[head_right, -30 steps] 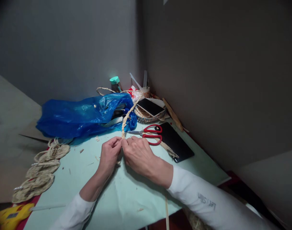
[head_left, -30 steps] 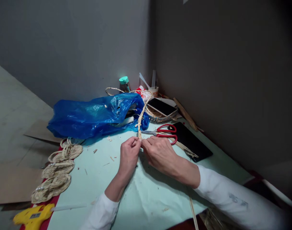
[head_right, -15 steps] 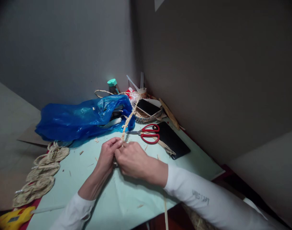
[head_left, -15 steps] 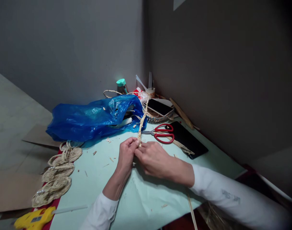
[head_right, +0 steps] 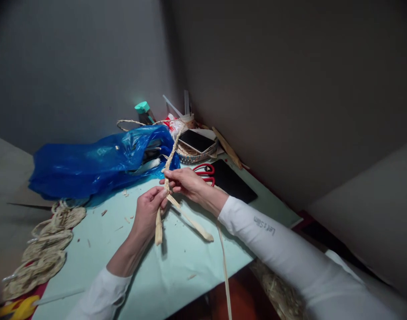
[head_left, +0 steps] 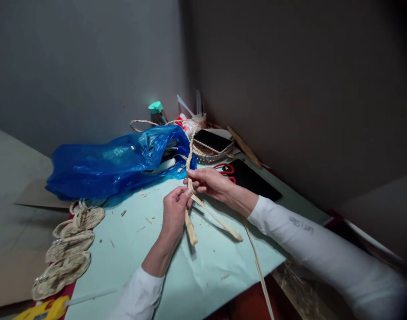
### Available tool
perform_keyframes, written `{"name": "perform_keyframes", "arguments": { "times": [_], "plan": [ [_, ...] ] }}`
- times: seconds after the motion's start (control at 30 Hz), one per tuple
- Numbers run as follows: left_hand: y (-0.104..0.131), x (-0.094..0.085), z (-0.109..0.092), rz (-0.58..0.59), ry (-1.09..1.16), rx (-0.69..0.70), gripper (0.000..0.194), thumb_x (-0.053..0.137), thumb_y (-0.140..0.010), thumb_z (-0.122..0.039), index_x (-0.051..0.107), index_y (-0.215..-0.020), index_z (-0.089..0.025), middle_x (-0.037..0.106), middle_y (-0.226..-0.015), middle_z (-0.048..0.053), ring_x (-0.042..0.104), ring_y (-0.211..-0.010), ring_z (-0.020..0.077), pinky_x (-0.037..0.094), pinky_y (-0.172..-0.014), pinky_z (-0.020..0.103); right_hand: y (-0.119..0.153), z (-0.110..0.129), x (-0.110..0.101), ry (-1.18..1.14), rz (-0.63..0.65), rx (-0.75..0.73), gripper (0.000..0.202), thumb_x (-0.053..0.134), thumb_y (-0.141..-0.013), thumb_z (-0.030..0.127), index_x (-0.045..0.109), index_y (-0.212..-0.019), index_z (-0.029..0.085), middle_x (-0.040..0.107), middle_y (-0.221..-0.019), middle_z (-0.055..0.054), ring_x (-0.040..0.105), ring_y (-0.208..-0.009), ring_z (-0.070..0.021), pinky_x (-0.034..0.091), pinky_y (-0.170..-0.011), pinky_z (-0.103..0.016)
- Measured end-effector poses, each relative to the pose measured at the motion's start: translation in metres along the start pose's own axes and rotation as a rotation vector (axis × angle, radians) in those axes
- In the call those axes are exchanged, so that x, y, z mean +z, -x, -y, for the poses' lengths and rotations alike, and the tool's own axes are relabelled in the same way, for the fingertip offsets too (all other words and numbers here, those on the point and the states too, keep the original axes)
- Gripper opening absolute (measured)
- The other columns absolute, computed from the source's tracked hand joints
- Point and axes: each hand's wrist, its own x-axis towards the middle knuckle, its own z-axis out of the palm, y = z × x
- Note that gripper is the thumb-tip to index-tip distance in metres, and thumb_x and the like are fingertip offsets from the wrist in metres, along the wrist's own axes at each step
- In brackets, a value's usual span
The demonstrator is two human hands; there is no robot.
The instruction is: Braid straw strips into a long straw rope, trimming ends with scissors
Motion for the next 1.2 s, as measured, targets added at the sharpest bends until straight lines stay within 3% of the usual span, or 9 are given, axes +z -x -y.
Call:
{"name": "perform_keyframes", "arguments": {
  "times": [0.1,0.23,0.5,0.67,0.77,0.87,0.93,1.03,1.2],
  "plan": [
    [-0.002,-0.001,0.003,0.005,-0.013,-0.017,0.025,0.063,-0.081,-0.038,0.059,-0.071,-0.016,0.045,-0.052,-0.006,0.033,-0.045,0.0063,0.024,-0.045,0.019,-0.004,0.0,-0.003,-0.116,-0.006,0.062,0.019,0.073,-0.076,0.02,0.059,-0.069,0.009,0.064,-0.066,-0.006,0.043,-0.046,-0.0029,0.03,-0.036,-0.011],
    [0.0,0.002,0.001,0.005,-0.049,-0.013,0.022,0.061,-0.083,-0.04,0.063,-0.08,-0.018,0.046,-0.054,-0.006,0.036,-0.046,0.0077,0.028,-0.047,0.019,-0.007,0.0,-0.004,-0.092,-0.101,-0.019,0.015,0.071,-0.074,0.015,0.059,-0.066,0.009,0.064,-0.059,-0.003,0.043,-0.04,-0.0023,0.037,-0.037,-0.012],
    [0.003,0.009,-0.003,-0.03,-0.373,0.187,0.017,0.052,-0.089,-0.029,0.064,-0.081,-0.018,0.045,-0.055,-0.005,0.04,-0.053,0.0105,0.031,-0.053,0.021,-0.009,0.0,-0.003,0.014,-0.267,-0.131,0.013,0.063,-0.075,0.013,0.053,-0.065,0.013,0.061,-0.053,0.0,0.043,-0.036,-0.0035,0.031,-0.035,-0.014],
    [-0.006,0.001,0.002,-0.062,-0.225,0.076,0.021,0.056,-0.086,-0.036,0.064,-0.082,-0.017,0.043,-0.055,-0.006,0.035,-0.051,0.0089,0.028,-0.05,0.02,-0.009,0.002,-0.005,0.088,-0.138,-0.201,0.014,0.062,-0.079,0.024,0.052,-0.074,0.016,0.062,-0.064,0.0,0.054,-0.051,-0.008,0.045,-0.051,-0.02],
    [-0.009,-0.006,0.001,-0.113,-0.137,0.082,0.021,0.06,-0.084,-0.038,0.064,-0.082,-0.017,0.044,-0.054,-0.006,0.036,-0.049,0.0078,0.028,-0.048,0.019,0.0,0.004,-0.001,0.316,0.016,-0.25,0.016,0.062,-0.082,0.031,0.054,-0.079,0.017,0.061,-0.074,0.0,0.057,-0.068,-0.0113,0.047,-0.065,-0.023],
    [-0.01,-0.011,-0.003,-0.108,-0.074,0.102,0.02,0.06,-0.083,-0.037,0.061,-0.083,-0.017,0.047,-0.056,-0.006,0.041,-0.048,0.0077,0.032,-0.048,0.018,0.011,0.001,0.006,0.591,0.174,-0.204,0.015,0.058,-0.085,0.031,0.055,-0.08,0.016,0.059,-0.075,0.0,0.054,-0.069,-0.012,0.043,-0.063,-0.023],
    [-0.009,-0.013,-0.007,-0.06,-0.05,0.1,0.02,0.058,-0.085,-0.038,0.058,-0.087,-0.019,0.049,-0.057,-0.006,0.045,-0.048,0.0085,0.036,-0.05,0.019,0.016,-0.003,0.011,0.599,0.241,-0.151,0.015,0.051,-0.09,0.032,0.054,-0.086,0.017,0.058,-0.078,0.0,0.053,-0.064,-0.0113,0.042,-0.059,-0.023],
    [-0.008,-0.017,-0.012,-0.011,-0.039,0.117,0.022,0.058,-0.085,-0.038,0.049,-0.097,-0.022,0.052,-0.06,-0.007,0.049,-0.052,0.0096,0.037,-0.053,0.019,0.017,-0.004,0.014,0.646,0.243,-0.153,0.018,0.044,-0.093,0.033,0.053,-0.086,0.018,0.054,-0.076,0.001,0.047,-0.058,-0.0099,0.036,-0.053,-0.022],
    [-0.005,-0.021,-0.015,0.053,-0.125,0.177,0.024,0.054,-0.089,-0.035,0.041,-0.106,-0.023,0.061,-0.068,-0.004,0.053,-0.06,0.0112,0.038,-0.059,0.021,0.017,0.003,0.01,0.902,0.193,-0.37,0.027,0.046,-0.092,0.027,0.055,-0.069,0.016,0.053,-0.066,0.002,0.047,-0.065,-0.0108,0.032,-0.061,-0.023]
  ]
}}
